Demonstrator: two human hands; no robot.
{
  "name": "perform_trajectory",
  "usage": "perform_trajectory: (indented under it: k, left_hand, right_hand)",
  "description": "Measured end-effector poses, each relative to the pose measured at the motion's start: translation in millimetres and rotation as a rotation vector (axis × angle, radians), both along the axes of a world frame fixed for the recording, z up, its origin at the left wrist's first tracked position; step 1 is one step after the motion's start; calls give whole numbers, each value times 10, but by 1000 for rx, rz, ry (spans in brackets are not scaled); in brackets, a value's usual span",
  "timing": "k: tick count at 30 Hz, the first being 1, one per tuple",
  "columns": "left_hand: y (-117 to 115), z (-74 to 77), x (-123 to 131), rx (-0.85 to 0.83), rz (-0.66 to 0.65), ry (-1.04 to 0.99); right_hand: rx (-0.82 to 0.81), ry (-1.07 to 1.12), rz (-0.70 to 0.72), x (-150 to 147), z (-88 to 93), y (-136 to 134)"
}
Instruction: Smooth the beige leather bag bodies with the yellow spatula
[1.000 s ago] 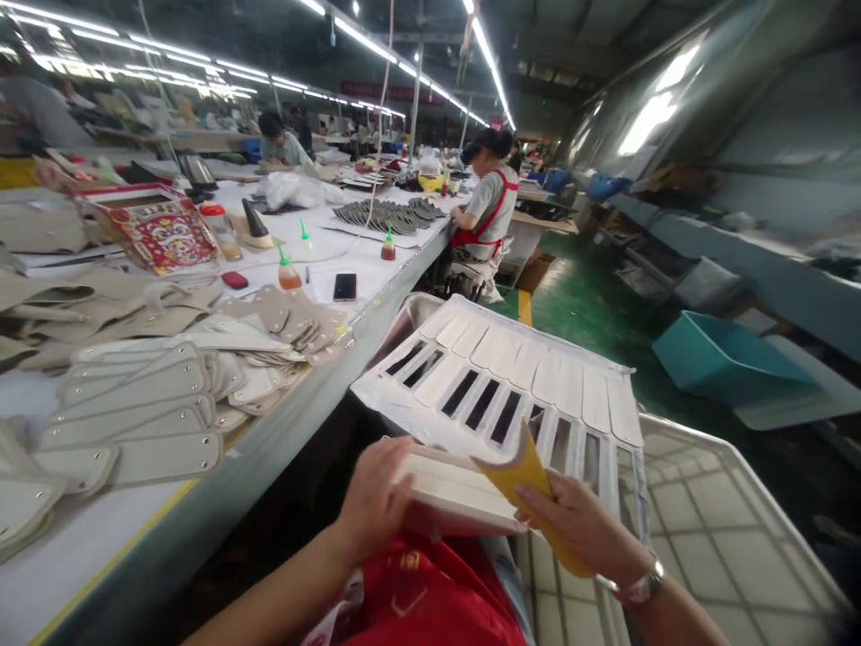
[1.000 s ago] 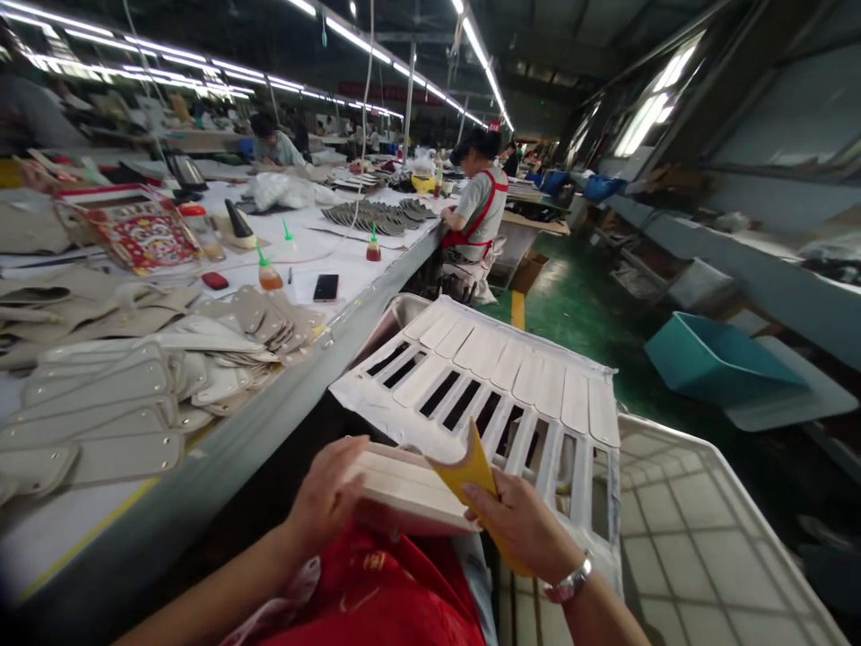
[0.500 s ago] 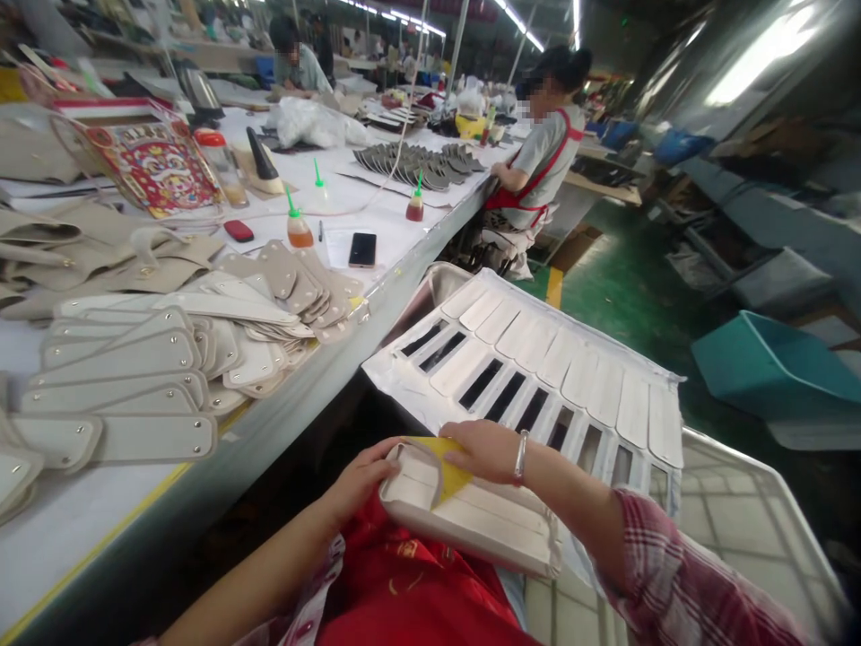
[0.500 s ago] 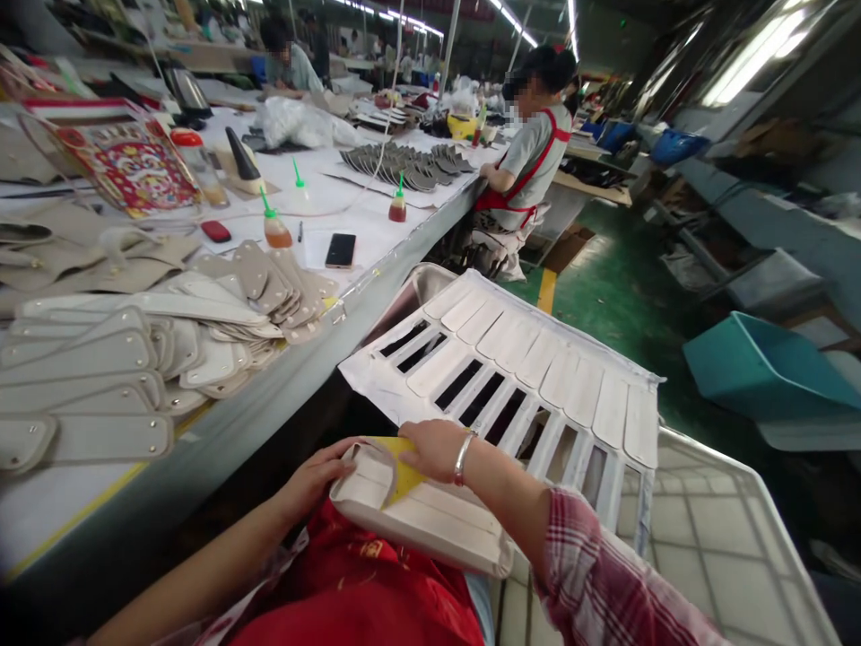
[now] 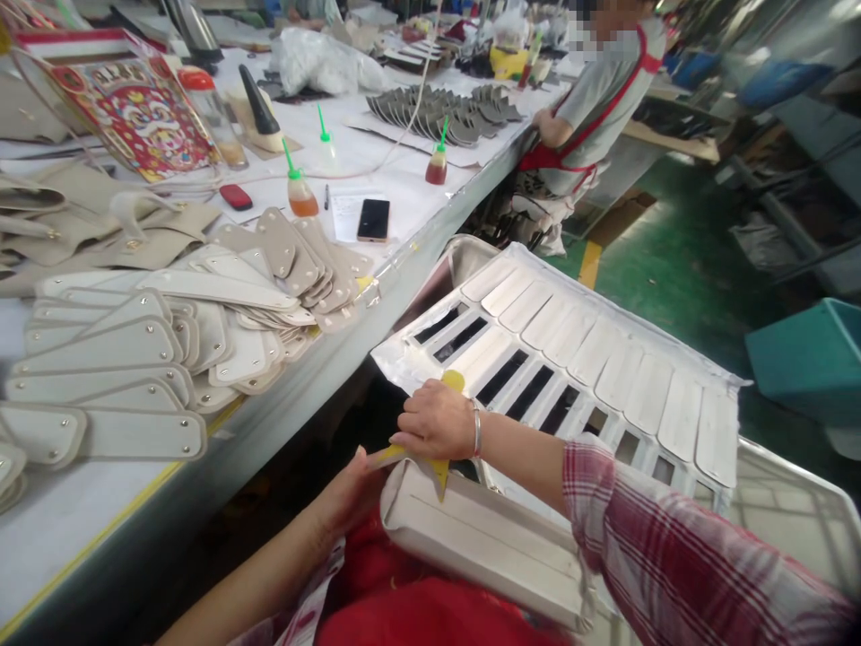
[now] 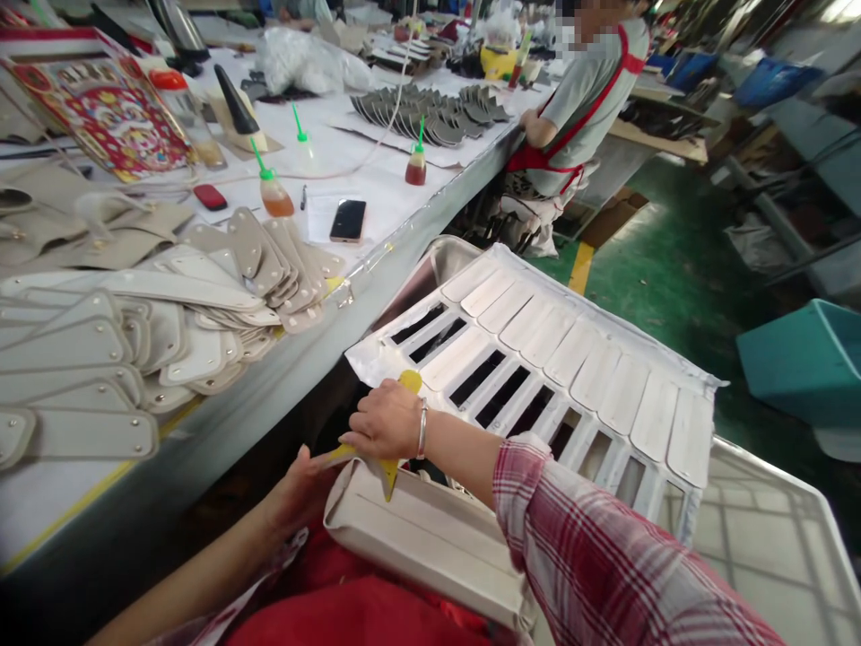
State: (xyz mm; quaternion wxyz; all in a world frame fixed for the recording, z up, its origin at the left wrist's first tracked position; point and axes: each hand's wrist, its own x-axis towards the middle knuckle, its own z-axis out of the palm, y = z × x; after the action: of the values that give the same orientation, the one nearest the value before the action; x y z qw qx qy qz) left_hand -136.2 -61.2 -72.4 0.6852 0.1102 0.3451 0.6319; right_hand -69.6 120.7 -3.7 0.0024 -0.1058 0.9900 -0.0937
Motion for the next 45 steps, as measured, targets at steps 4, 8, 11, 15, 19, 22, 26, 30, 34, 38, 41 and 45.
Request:
perform_trajectory:
  k: [4, 8, 11, 15, 19, 22, 26, 30, 34, 38, 41, 45]
  left_hand:
    - [-28, 90, 63, -398, 75, 483]
    - [-57, 165, 126, -538, 137, 886]
    - [-60, 218, 165, -496, 125, 1020]
    - [-58, 265, 191, -484, 109, 1118]
    - [-86, 211, 214, -511, 150, 1199]
    - [-107, 154, 248, -551, 215, 1206]
    - [-119, 127, 277, -525, 170, 1118]
    - [-108, 124, 253, -408, 120, 975]
    - [-54, 150, 199, -327, 81, 924]
    - [5, 221, 158, -256, 0, 877]
    - [31, 301, 123, -220, -61, 842]
    - [54, 427, 45, -272, -162, 817]
  right_hand:
    - [-14, 19, 109, -66, -60, 46]
    - [-23, 20, 184, -91, -63, 57]
    - [-39, 27, 206, -81, -58, 50]
    - [-70, 44, 207, -60, -83, 42]
    - [-104, 59, 201, -44, -119, 48]
    - [-125, 67, 196, -25, -130, 49]
    - [-130, 61, 197, 21, -140, 40]
    - [-125, 12, 133, 94, -155, 11]
    - [-106, -104, 13, 179, -139, -42]
    - [-100, -175, -101, 275, -115, -115]
    - [-101, -206, -193, 352, -115, -170]
    - [-130, -247, -258, 407, -121, -206]
